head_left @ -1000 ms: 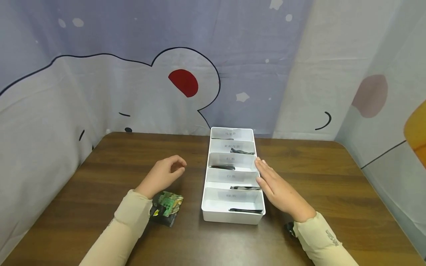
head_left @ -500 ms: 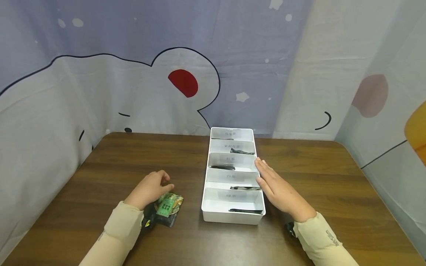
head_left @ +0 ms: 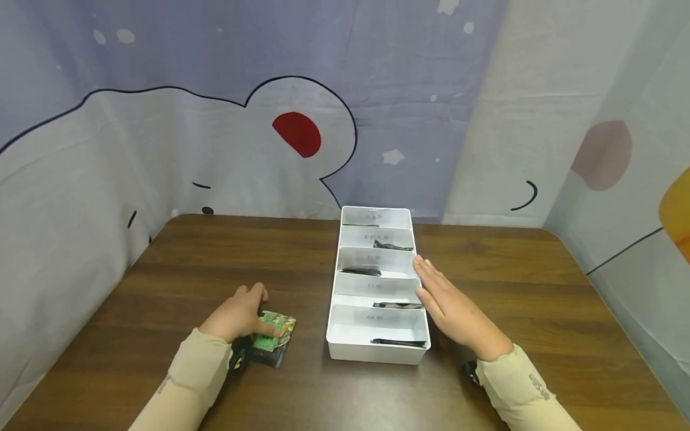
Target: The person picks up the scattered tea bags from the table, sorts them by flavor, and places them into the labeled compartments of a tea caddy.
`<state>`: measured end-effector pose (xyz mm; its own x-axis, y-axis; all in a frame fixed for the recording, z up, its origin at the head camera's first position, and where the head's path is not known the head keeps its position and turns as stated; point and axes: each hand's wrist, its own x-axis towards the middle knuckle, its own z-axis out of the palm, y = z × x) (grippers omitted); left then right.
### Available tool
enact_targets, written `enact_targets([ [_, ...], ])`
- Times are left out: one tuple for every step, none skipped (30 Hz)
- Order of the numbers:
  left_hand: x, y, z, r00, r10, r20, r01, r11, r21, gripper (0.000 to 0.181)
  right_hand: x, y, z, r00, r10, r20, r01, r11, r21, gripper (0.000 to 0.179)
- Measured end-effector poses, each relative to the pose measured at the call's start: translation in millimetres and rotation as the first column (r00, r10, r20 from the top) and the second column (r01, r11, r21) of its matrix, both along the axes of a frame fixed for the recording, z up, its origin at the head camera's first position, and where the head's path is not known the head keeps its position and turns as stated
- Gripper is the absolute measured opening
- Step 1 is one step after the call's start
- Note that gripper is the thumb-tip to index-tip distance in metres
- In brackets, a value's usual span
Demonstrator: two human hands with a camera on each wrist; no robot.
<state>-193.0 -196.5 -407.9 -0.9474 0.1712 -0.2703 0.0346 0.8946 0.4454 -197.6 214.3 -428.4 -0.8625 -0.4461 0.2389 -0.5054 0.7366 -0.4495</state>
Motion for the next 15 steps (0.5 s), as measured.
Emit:
enact_targets([
  [-0.9, -0.7, -0.8, 1.0, 0.004, -0.008, -0.004, 1.0, 0.005, 0.069, -0.1, 0, -0.1, 1.0, 0.002, -0.002, -0.002, 1.0, 0.002, 0.057],
  [-2.0, -1.5, -1.6, 1.0, 0.011, -0.014, -0.011, 1.0, 0.013, 0.069, -0.1, 0, 0.1, 1.0, 0.002, -0.002, -0.002, 1.0, 0.002, 0.057],
  [-3.3, -2.3, -2.5, 1.0, 0.018, -0.021, -0.018, 1.0, 0.024, 0.069, -0.2, 0, 0.1, 1.0, 0.003, -0.004, -0.003, 1.0, 0.004, 0.057],
  [-4.6, -2.9, -3.5, 0.999, 0.024, -0.027, -0.024, 0.999, 0.033, 0.069, -0.2, 0, 0.2, 1.0, 0.003, -0.004, -0.003, 1.0, 0.005, 0.057],
  [-6.1, -3.6, -4.8, 0.999, 0.028, -0.037, -0.027, 0.999, 0.042, 0.067, -0.3, 0, 0.1, 1.0, 0.002, -0.005, -0.002, 1.0, 0.006, 0.057],
  [-7.4, -4.1, -6.0, 0.998, 0.033, -0.048, -0.031, 0.998, 0.049, 0.065, -0.3, 0, 0.2, 1.0, 0.002, -0.004, -0.002, 1.0, 0.007, 0.057],
  [-8.7, -4.7, -7.2, 0.998, 0.035, -0.059, -0.032, 0.998, 0.056, 0.063, -0.5, 0, 0.1, 1.0, 0.004, -0.005, -0.004, 1.0, 0.007, 0.057],
  [-9.9, -5.0, -8.1, 0.997, 0.035, -0.071, -0.031, 0.998, 0.059, 0.061, -0.5, 0, 0.1, 1.0, 0.004, -0.005, -0.004, 1.0, 0.006, 0.057],
  [-11.1, -5.4, -9.3, 0.996, 0.033, -0.085, -0.028, 0.998, 0.058, 0.059, -0.6, 0, 0.0, 1.0, 0.004, -0.005, -0.004, 1.0, 0.006, 0.057],
  [-11.8, -5.5, -10.3, 0.995, 0.031, -0.098, -0.026, 0.998, 0.054, 0.057, -0.6, 0, -0.1, 1.0, 0.003, -0.003, -0.003, 1.0, 0.006, 0.057],
  [-12.3, -5.5, -10.9, 0.993, 0.029, -0.11, -0.024, 0.999, 0.046, 0.055, -0.6, 0, -0.3, 1.0, 0.003, -0.003, -0.003, 1.0, 0.006, 0.057],
  [-12.5, -5.2, -11.0, 0.992, 0.027, -0.12, -0.023, 0.999, 0.037, 0.055, -0.7, 0, -0.4, 1.0, 0.003, -0.001, -0.003, 1.0, 0.005, 0.057],
  [-12.5, -4.9, -11.0, 0.992, 0.026, -0.127, -0.023, 1.0, 0.021, 0.056, -0.7, 0, -0.5, 1.0, 0.002, 0.0, -0.002, 1.0, 0.006, 0.057],
  [-12.1, -4.3, -10.6, 0.991, 0.023, -0.131, -0.024, 1.0, -0.002, 0.058, -0.6, 0, -0.5, 1.0, 0.001, 0.002, -0.001, 1.0, 0.005, 0.057],
  [-11.3, -3.8, -10.1, 0.992, 0.025, -0.125, -0.028, 0.999, -0.026, 0.062, -0.6, 0, -0.6, 1.0, 0.0, 0.003, 0.0, 1.0, 0.005, 0.057],
])
